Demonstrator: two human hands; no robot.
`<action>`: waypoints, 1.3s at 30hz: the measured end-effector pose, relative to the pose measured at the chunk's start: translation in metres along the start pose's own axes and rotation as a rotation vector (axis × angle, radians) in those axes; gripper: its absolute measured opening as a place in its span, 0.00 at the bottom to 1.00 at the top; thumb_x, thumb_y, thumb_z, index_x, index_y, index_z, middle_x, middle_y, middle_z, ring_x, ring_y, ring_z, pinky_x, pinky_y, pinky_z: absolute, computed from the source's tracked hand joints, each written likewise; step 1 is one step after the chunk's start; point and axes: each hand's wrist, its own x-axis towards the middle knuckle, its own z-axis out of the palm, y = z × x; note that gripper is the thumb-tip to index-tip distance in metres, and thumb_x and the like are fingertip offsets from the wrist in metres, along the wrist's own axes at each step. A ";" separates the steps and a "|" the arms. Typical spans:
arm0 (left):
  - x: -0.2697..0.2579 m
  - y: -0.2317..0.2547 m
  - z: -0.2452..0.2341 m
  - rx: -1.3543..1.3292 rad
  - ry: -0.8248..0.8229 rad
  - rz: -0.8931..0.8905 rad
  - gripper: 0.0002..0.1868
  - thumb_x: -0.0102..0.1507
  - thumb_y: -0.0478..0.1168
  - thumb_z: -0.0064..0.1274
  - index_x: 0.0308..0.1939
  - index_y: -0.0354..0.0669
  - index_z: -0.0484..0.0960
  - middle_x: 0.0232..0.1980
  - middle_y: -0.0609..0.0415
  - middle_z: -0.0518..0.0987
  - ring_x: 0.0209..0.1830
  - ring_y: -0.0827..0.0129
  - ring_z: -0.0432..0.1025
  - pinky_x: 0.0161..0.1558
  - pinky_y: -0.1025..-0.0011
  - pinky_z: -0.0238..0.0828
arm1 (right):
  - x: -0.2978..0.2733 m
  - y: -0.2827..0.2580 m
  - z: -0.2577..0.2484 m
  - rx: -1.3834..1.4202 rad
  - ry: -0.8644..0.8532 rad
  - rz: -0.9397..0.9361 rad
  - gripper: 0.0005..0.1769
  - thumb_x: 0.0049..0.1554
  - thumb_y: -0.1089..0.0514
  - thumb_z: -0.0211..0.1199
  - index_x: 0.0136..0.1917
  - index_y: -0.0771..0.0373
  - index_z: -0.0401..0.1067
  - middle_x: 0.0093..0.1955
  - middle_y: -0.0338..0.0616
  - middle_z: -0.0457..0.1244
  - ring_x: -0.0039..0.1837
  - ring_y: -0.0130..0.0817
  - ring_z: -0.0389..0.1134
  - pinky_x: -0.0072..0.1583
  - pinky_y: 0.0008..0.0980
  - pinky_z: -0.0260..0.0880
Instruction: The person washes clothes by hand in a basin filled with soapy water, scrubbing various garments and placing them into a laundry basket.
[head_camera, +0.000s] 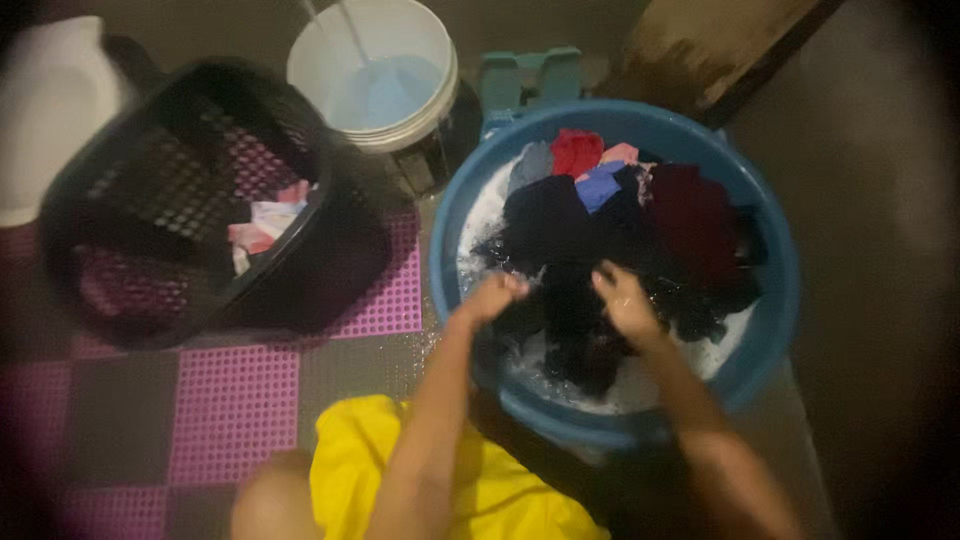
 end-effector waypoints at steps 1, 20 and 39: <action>0.008 0.030 -0.016 -0.040 -0.036 0.077 0.28 0.71 0.56 0.59 0.31 0.33 0.76 0.35 0.54 0.70 0.37 0.70 0.65 0.41 0.64 0.68 | -0.003 -0.032 -0.016 -0.036 0.020 -0.134 0.31 0.62 0.48 0.57 0.73 0.68 0.64 0.57 0.57 0.69 0.49 0.51 0.70 0.57 0.45 0.70; -0.106 0.437 -0.150 0.457 0.231 0.943 0.20 0.70 0.48 0.59 0.52 0.32 0.84 0.48 0.43 0.81 0.48 0.59 0.73 0.50 0.60 0.70 | -0.132 -0.281 -0.156 0.203 -0.243 -0.823 0.24 0.56 0.58 0.71 0.63 0.61 0.69 0.33 0.32 0.58 0.29 0.18 0.58 0.30 0.16 0.56; -0.018 -0.028 0.088 0.964 -0.050 -0.289 0.48 0.63 0.52 0.54 0.82 0.64 0.45 0.82 0.38 0.45 0.77 0.28 0.47 0.72 0.34 0.45 | 0.029 0.135 0.156 -0.916 0.254 0.231 0.53 0.54 0.19 0.51 0.81 0.48 0.45 0.81 0.67 0.29 0.77 0.75 0.27 0.68 0.77 0.41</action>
